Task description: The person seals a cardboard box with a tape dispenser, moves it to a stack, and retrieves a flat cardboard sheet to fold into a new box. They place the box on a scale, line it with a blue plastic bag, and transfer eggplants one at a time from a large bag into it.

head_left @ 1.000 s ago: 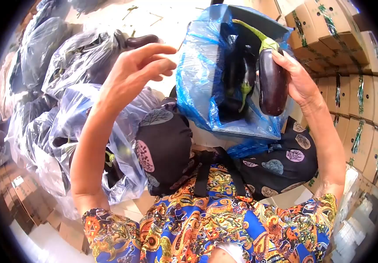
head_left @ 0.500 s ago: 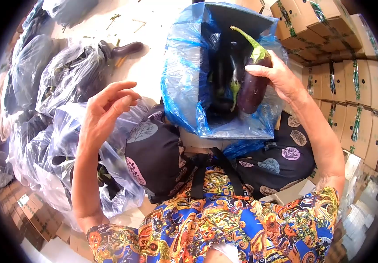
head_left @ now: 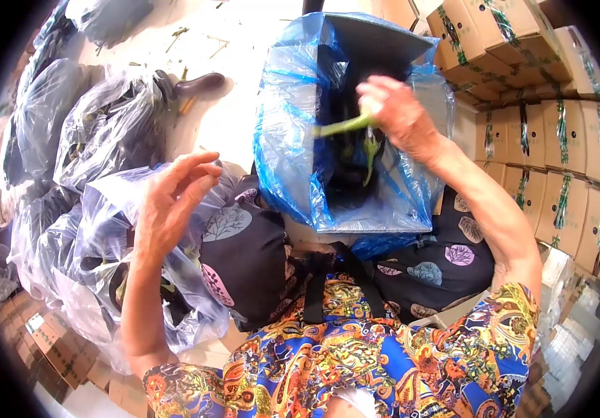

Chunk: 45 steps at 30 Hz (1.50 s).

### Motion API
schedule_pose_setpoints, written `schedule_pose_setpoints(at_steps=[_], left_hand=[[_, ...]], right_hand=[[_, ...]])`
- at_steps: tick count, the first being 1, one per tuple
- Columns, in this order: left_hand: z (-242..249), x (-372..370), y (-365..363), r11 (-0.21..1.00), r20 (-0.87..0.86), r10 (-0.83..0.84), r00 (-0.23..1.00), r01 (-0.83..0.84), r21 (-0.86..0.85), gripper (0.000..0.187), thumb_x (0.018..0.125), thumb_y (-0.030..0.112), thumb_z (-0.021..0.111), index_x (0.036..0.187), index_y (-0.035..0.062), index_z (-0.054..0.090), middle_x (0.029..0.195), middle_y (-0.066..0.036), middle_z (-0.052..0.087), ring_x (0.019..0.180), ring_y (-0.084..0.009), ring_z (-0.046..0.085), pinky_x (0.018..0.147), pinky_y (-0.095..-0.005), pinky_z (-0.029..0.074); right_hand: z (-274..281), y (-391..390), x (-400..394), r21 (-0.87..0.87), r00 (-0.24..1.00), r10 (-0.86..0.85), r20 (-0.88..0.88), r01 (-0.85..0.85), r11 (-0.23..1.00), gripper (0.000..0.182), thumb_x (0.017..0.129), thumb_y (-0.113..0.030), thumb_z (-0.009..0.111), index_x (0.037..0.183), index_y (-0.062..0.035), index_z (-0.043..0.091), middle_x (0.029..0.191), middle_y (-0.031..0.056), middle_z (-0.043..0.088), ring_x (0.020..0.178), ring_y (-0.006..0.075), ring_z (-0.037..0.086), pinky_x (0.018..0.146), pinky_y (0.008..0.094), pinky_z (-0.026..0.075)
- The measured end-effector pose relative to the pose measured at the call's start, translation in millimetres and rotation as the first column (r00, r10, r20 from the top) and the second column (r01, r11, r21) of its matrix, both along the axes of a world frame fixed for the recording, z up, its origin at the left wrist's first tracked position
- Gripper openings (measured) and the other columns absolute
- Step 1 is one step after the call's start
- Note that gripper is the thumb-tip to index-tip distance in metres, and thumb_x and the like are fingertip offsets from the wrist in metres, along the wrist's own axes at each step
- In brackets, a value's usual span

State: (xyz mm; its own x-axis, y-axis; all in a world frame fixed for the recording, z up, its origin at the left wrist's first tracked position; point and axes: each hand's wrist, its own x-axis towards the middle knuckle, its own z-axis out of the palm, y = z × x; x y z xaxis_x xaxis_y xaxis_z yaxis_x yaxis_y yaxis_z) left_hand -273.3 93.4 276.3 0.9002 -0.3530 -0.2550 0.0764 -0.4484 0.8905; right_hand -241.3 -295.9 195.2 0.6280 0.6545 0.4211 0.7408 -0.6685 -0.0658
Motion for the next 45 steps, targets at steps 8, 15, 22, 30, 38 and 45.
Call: schedule_pose_setpoints(at_steps=[8,15,22,30,38,45], left_hand=[[8,-32,10,0.991,0.151,-0.074,0.986,0.056,0.122,0.029,0.084,-0.002,0.060,0.113,0.0007,0.062,0.093,-0.013,0.069,0.084,-0.0208,0.067,0.076,-0.0297,0.051],[7,-46,18,0.996,0.101,-0.016,0.995,0.006,0.091,0.028,0.085,-0.003,0.059,0.112,-0.0015,0.062,0.096,-0.014,0.068,0.085,-0.0207,0.066,0.077,-0.0285,0.050],[-3,0,-4,0.996,0.025,-0.064,0.998,0.063,0.062,0.047,0.086,0.021,0.067,0.125,-0.0014,0.053,0.110,-0.018,0.063,0.095,-0.0243,0.064,0.079,-0.0318,0.051],[-106,67,-61,0.845,0.194,-0.491,0.849,0.410,0.344,0.033,0.074,0.006,0.064,0.106,0.0006,0.058,0.086,-0.022,0.066,0.077,-0.0341,0.066,0.069,-0.0406,0.051],[-108,59,-1,0.723,0.166,-0.385,0.908,0.185,0.666,0.013,0.076,0.005,0.054,0.088,0.0055,0.058,0.076,-0.023,0.063,0.076,-0.0444,0.061,0.069,-0.0544,0.047],[-126,38,-17,0.795,0.080,-0.422,0.903,0.326,0.512,0.011,0.078,0.004,0.052,0.088,0.0009,0.054,0.077,-0.026,0.060,0.079,-0.0464,0.059,0.070,-0.0513,0.045]], right_hand=[[-59,7,13,-0.375,0.977,0.167,-0.130,-0.204,0.904,0.019,0.075,-0.013,0.058,0.094,-0.0163,0.060,0.110,0.0052,0.054,0.112,0.0287,0.049,0.085,0.0375,0.046],[-48,17,-1,-0.490,0.994,-0.009,-0.110,-0.047,0.871,0.014,0.076,-0.016,0.057,0.089,-0.0124,0.062,0.105,0.0057,0.055,0.104,0.0255,0.049,0.080,0.0357,0.042],[-52,56,-12,-0.283,0.874,-0.234,-0.427,0.117,0.952,0.013,0.068,-0.008,0.060,0.075,-0.0004,0.068,0.107,0.0183,0.062,0.114,0.0387,0.051,0.090,0.0487,0.044],[57,118,-76,0.139,0.583,0.168,-0.795,-0.095,0.986,0.015,0.080,-0.010,0.060,0.093,-0.0029,0.058,0.086,0.0164,0.062,0.082,0.0356,0.063,0.070,0.0442,0.051],[-31,28,-1,-0.069,0.451,-0.332,-0.828,0.505,0.860,0.028,0.081,-0.026,0.062,0.090,-0.0003,0.067,0.078,0.0163,0.069,0.076,0.0324,0.068,0.072,0.0415,0.054],[-82,51,33,-0.183,0.041,-0.312,-0.949,0.735,0.652,0.074,0.073,-0.037,0.071,0.121,0.0122,0.046,0.121,0.0320,0.055,0.117,0.0420,0.053,0.099,0.0418,0.043]])
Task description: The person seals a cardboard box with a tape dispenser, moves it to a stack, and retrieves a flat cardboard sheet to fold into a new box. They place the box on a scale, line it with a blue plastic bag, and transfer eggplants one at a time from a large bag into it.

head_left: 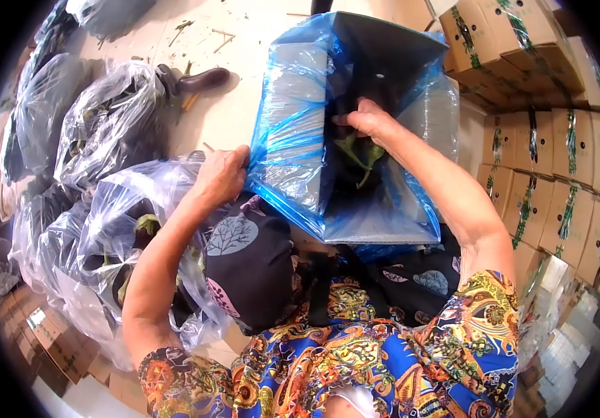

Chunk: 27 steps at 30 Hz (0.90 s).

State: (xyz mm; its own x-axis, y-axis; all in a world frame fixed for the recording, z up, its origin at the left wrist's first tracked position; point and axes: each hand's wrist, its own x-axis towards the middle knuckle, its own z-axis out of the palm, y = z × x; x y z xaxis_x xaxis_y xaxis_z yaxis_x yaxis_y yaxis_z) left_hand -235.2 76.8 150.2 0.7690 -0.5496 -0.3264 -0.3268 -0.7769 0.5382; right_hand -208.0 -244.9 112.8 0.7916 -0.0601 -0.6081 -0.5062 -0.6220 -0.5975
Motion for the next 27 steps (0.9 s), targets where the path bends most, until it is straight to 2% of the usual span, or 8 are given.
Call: schedule_pose_setpoints(at_steps=[5,8,10,15,18,20,23,27], left_hand=[[7,-18,-5,0.994,0.002,-0.005,1.000,0.006,-0.109,0.014,0.079,0.006,0.053,0.091,0.0012,0.055,0.082,-0.024,0.062,0.081,-0.0436,0.060,0.070,-0.0509,0.046],[18,-30,10,0.967,0.066,-0.001,0.998,0.018,-0.255,0.017,0.082,0.012,0.056,0.096,0.0032,0.058,0.086,-0.020,0.063,0.080,-0.0411,0.060,0.070,-0.0478,0.048],[57,-51,24,0.906,0.195,0.222,0.955,-0.128,-0.403,0.017,0.085,0.011,0.058,0.100,0.0030,0.061,0.083,-0.014,0.063,0.075,-0.0335,0.062,0.068,-0.0416,0.050],[132,-107,102,0.460,-0.268,0.695,0.667,-0.699,-0.547,0.012,0.092,0.003,0.056,0.099,0.0001,0.064,0.092,-0.006,0.066,0.079,-0.0115,0.064,0.071,-0.0226,0.051],[131,-140,158,0.208,-0.375,0.851,0.367,-0.892,-0.402,0.013,0.091,0.010,0.059,0.099,0.0015,0.065,0.090,-0.005,0.066,0.082,-0.0105,0.064,0.072,-0.0245,0.052],[97,-168,197,0.365,-0.254,0.870,0.423,-0.898,-0.247,0.017,0.088,0.010,0.062,0.102,0.0011,0.064,0.093,-0.008,0.066,0.084,-0.0152,0.064,0.073,-0.0271,0.052],[91,-199,209,0.630,0.352,0.745,0.567,-0.771,-0.093,0.038,0.076,0.007,0.067,0.113,0.0028,0.059,0.106,-0.016,0.062,0.096,-0.0345,0.060,0.085,-0.0403,0.049],[97,-245,214,0.646,0.407,0.462,0.788,-0.613,0.454,0.065,0.066,0.018,0.078,0.125,0.0124,0.051,0.121,-0.010,0.053,0.115,-0.0300,0.049,0.093,-0.0437,0.042]], right_hand=[[9,17,-3,-0.496,0.989,0.116,0.089,-0.057,0.866,0.070,0.072,-0.029,0.076,0.122,0.0079,0.045,0.114,0.0286,0.058,0.109,0.0433,0.057,0.094,0.0475,0.046],[-60,3,-20,-0.531,0.825,0.274,0.495,0.038,0.847,0.057,0.071,-0.026,0.077,0.116,0.0001,0.054,0.117,0.0253,0.054,0.108,0.0442,0.052,0.094,0.0507,0.045],[-80,-12,-16,-0.637,0.916,0.294,0.272,-0.058,0.768,0.066,0.070,-0.026,0.076,0.126,-0.0032,0.047,0.116,0.0275,0.052,0.106,0.0453,0.052,0.092,0.0513,0.044],[-58,-18,-8,-0.524,0.959,0.250,0.133,-0.146,0.839,0.058,0.080,-0.030,0.058,0.126,0.0008,0.042,0.110,0.0353,0.059,0.106,0.0489,0.056,0.092,0.0507,0.044],[-80,-35,-3,-0.521,0.945,0.292,0.145,-0.178,0.835,0.061,0.083,-0.035,0.058,0.131,-0.0016,0.041,0.112,0.0341,0.058,0.109,0.0483,0.055,0.094,0.0497,0.043],[-107,-64,7,-0.496,0.901,0.372,0.222,-0.224,0.839,0.058,0.084,-0.036,0.057,0.128,-0.0006,0.045,0.111,0.0341,0.059,0.109,0.0466,0.056,0.093,0.0488,0.044],[-84,-62,15,-0.393,0.926,0.364,0.096,-0.301,0.869,0.054,0.085,-0.039,0.058,0.119,0.0026,0.052,0.106,0.0332,0.061,0.104,0.0448,0.059,0.089,0.0464,0.046],[-1,-39,20,-0.369,0.890,0.413,-0.192,-0.455,0.810,0.053,0.085,-0.039,0.059,0.113,0.0069,0.059,0.096,0.0297,0.065,0.090,0.0400,0.065,0.083,0.0416,0.048]])
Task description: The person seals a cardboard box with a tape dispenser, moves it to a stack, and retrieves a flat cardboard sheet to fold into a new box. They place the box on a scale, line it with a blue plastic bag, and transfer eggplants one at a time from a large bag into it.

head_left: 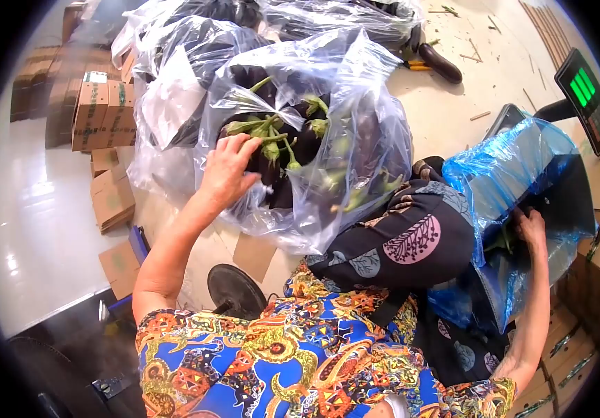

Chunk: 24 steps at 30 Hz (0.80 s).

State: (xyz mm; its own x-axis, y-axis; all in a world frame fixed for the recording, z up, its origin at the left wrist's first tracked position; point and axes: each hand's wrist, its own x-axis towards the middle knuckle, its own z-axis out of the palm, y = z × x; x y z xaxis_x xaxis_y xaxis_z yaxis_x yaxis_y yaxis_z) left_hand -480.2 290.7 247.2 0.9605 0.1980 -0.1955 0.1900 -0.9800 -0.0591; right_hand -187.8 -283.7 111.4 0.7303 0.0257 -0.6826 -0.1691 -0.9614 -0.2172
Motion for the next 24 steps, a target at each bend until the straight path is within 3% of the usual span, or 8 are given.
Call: schedule_pose_setpoints(at_steps=[1,4,9,12,18,20,23,24], left_hand=[[2,-3,-2,0.993,0.039,-0.091,0.995,0.088,0.073,0.069,0.066,0.016,0.078,0.128,0.0122,0.047,0.110,-0.013,0.059,0.106,-0.0321,0.055,0.088,-0.0436,0.045],[-3,11,29,0.834,0.002,0.385,0.923,-0.346,-0.430,0.062,0.071,0.009,0.073,0.127,0.0091,0.045,0.081,-0.018,0.062,0.083,-0.0387,0.060,0.075,-0.0459,0.046],[24,26,16,0.953,0.165,0.115,0.980,-0.061,-0.297,0.013,0.077,0.007,0.066,0.089,0.0045,0.065,0.083,-0.012,0.062,0.084,-0.0309,0.060,0.076,-0.0407,0.047],[94,66,-12,0.968,0.512,0.022,0.859,0.110,-0.227,0.015,0.082,0.005,0.065,0.097,0.0024,0.065,0.090,-0.014,0.064,0.083,-0.0278,0.062,0.074,-0.0346,0.049],[151,145,-91,0.848,0.792,0.113,0.599,0.357,-0.391,0.015,0.091,0.012,0.063,0.102,0.0027,0.067,0.092,-0.002,0.066,0.083,-0.0116,0.061,0.075,-0.0254,0.048],[149,179,-124,0.692,0.810,0.125,0.573,0.535,-0.485,0.020,0.092,0.010,0.060,0.109,0.0014,0.065,0.099,-0.007,0.067,0.086,-0.0128,0.063,0.078,-0.0231,0.050],[127,205,-194,0.227,0.661,0.193,0.725,0.622,-0.749,0.020,0.093,0.014,0.059,0.107,0.0001,0.064,0.096,-0.010,0.066,0.083,-0.0119,0.064,0.074,-0.0218,0.053],[125,208,-220,0.236,0.579,0.112,0.808,0.544,-0.805,0.020,0.094,0.016,0.058,0.105,0.0006,0.063,0.091,-0.008,0.064,0.081,-0.0115,0.062,0.075,-0.0248,0.052]], right_hand=[[8,0,-3,0.027,0.997,0.048,0.057,-0.049,0.998,0.054,0.085,-0.038,0.060,0.113,0.0074,0.059,0.093,0.0287,0.066,0.087,0.0381,0.065,0.081,0.0408,0.049],[34,3,-13,0.089,0.974,0.143,0.177,-0.161,0.983,0.053,0.084,-0.036,0.062,0.114,0.0081,0.059,0.090,0.0262,0.067,0.082,0.0325,0.067,0.078,0.0386,0.049],[96,15,-35,0.286,0.963,0.063,0.262,-0.140,0.948,0.044,0.085,-0.028,0.063,0.114,0.0047,0.060,0.093,0.0185,0.068,0.081,0.0236,0.066,0.074,0.0337,0.050],[157,53,-44,0.494,0.932,-0.164,0.324,-0.018,0.869,0.036,0.091,-0.024,0.058,0.120,-0.0039,0.060,0.095,0.0039,0.064,0.079,0.0098,0.057,0.068,0.0228,0.044],[241,122,-67,0.730,0.909,-0.183,0.374,-0.167,0.663,0.033,0.091,-0.027,0.060,0.113,-0.0019,0.063,0.100,0.0061,0.065,0.092,0.0148,0.062,0.080,0.0257,0.047],[239,112,-69,0.693,0.825,-0.203,0.527,-0.279,0.665,0.038,0.090,-0.029,0.061,0.115,-0.0013,0.062,0.103,0.0090,0.066,0.096,0.0161,0.062,0.084,0.0283,0.048],[239,87,-65,0.944,0.840,-0.524,0.142,0.044,0.326,0.061,0.088,-0.047,0.064,0.126,0.0008,0.055,0.102,0.0131,0.066,0.100,0.0216,0.063,0.086,0.0327,0.050],[232,77,-60,0.972,0.853,-0.522,-0.017,0.137,0.191,0.064,0.086,-0.050,0.065,0.124,-0.0007,0.054,0.105,0.0119,0.065,0.101,0.0228,0.063,0.085,0.0347,0.052]])
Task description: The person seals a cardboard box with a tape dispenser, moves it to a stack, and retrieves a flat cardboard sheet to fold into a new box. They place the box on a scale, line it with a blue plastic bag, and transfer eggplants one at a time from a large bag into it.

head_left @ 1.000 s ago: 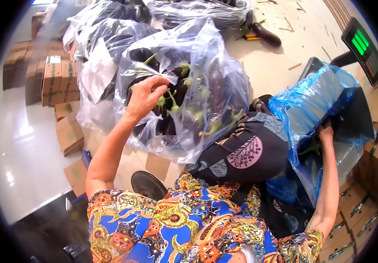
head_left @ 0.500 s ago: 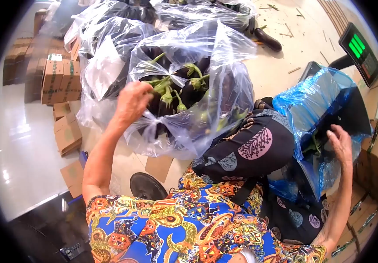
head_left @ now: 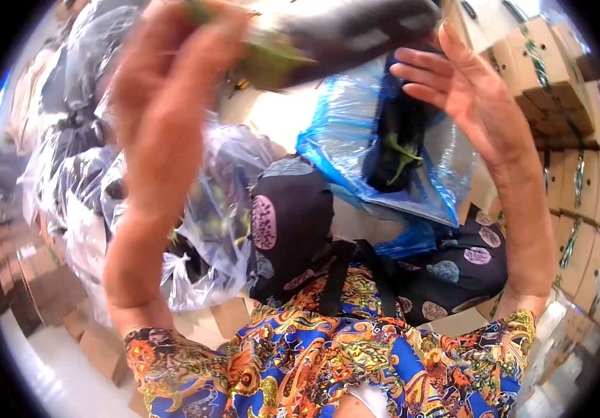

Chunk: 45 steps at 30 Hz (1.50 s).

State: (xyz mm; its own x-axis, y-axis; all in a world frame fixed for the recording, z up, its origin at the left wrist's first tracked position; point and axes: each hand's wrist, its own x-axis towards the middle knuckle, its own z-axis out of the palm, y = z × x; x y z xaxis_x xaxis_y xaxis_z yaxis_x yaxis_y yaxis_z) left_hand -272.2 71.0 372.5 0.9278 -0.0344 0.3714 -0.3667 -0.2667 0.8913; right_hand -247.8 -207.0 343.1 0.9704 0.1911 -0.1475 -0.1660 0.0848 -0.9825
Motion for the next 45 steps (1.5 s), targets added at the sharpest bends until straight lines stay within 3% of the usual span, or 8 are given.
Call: schedule_pose_setpoints(at_steps=[3,10,16,23,25,29,34,45], left_hand=[[-46,2,-64,0.887,-0.252,-0.273,0.929,0.141,-0.440,0.023,0.089,0.022,0.066,0.099,0.0015,0.064,0.086,-0.005,0.068,0.079,-0.0105,0.061,0.076,-0.0254,0.048],[-80,23,-69,0.388,-0.526,-0.664,0.531,0.846,0.365,0.026,0.086,0.015,0.063,0.107,-0.0002,0.064,0.092,-0.011,0.069,0.086,-0.0185,0.065,0.077,-0.0316,0.052],[-80,25,-47,0.677,-0.594,-0.542,0.594,0.727,0.109,0.027,0.088,0.012,0.058,0.111,-0.0009,0.062,0.092,-0.012,0.068,0.086,-0.0162,0.064,0.079,-0.0299,0.051],[-77,-7,18,0.868,-0.666,-0.292,0.686,0.483,0.116,0.023,0.085,0.005,0.061,0.107,-0.0010,0.063,0.088,-0.009,0.067,0.082,-0.0133,0.063,0.076,-0.0280,0.049],[-81,-20,40,0.915,-0.690,-0.178,0.702,0.376,0.146,0.021,0.087,0.004,0.060,0.107,-0.0013,0.063,0.091,-0.007,0.067,0.084,-0.0120,0.062,0.076,-0.0247,0.048],[-77,-48,73,0.971,-0.604,0.126,0.787,0.028,0.238,0.016,0.091,0.004,0.056,0.105,-0.0026,0.064,0.091,-0.006,0.065,0.085,-0.0128,0.062,0.077,-0.0240,0.049],[-72,-111,141,0.882,-0.515,0.439,0.736,-0.246,0.401,0.016,0.091,0.004,0.056,0.104,-0.0020,0.064,0.090,-0.007,0.065,0.083,-0.0132,0.063,0.077,-0.0238,0.049],[-146,-227,241,0.555,-0.346,0.553,0.758,-0.025,0.832,0.044,0.080,0.019,0.070,0.119,0.0029,0.057,0.107,-0.018,0.061,0.098,-0.0323,0.062,0.086,-0.0388,0.049]], right_hand=[[-31,-21,8,0.434,0.993,0.026,-0.119,0.029,0.900,0.042,0.092,-0.038,0.061,0.118,-0.0062,0.055,0.107,0.0093,0.063,0.098,0.0210,0.064,0.087,0.0400,0.053],[-120,-105,27,0.007,0.854,-0.070,-0.515,0.086,0.996,0.043,0.086,-0.034,0.068,0.110,-0.0010,0.054,0.086,0.0108,0.063,0.071,0.0197,0.065,0.066,0.0342,0.057],[-190,-101,53,-0.593,0.882,-0.224,-0.415,-0.075,0.802,0.122,0.070,-0.051,0.077,0.145,0.0137,0.007,0.150,0.0298,0.022,0.139,0.0298,0.027,0.111,0.0344,0.028],[-265,-69,50,-0.959,0.943,-0.323,-0.078,0.018,0.283,0.083,0.084,-0.054,0.059,0.131,0.0115,0.038,0.130,0.0349,0.047,0.121,0.0448,0.048,0.103,0.0443,0.039],[-259,-74,55,-0.841,0.920,-0.345,-0.186,0.033,0.540,0.083,0.085,-0.054,0.059,0.132,0.0100,0.035,0.125,0.0345,0.051,0.118,0.0469,0.050,0.101,0.0465,0.040],[-247,-51,44,-0.900,0.871,-0.474,-0.129,0.099,0.425,0.074,0.088,-0.047,0.058,0.130,0.0097,0.035,0.116,0.0325,0.057,0.113,0.0481,0.052,0.096,0.0491,0.042],[-284,-48,33,-0.933,0.880,-0.314,0.356,0.352,-0.074,0.066,0.087,-0.048,0.060,0.123,0.0052,0.041,0.108,0.0280,0.060,0.098,0.0520,0.056,0.090,0.0534,0.044],[-365,-156,84,-0.944,0.982,-0.179,-0.067,-0.004,0.331,0.079,0.086,-0.047,0.058,0.139,0.0071,0.034,0.136,0.0316,0.044,0.129,0.0403,0.043,0.107,0.0408,0.033]])
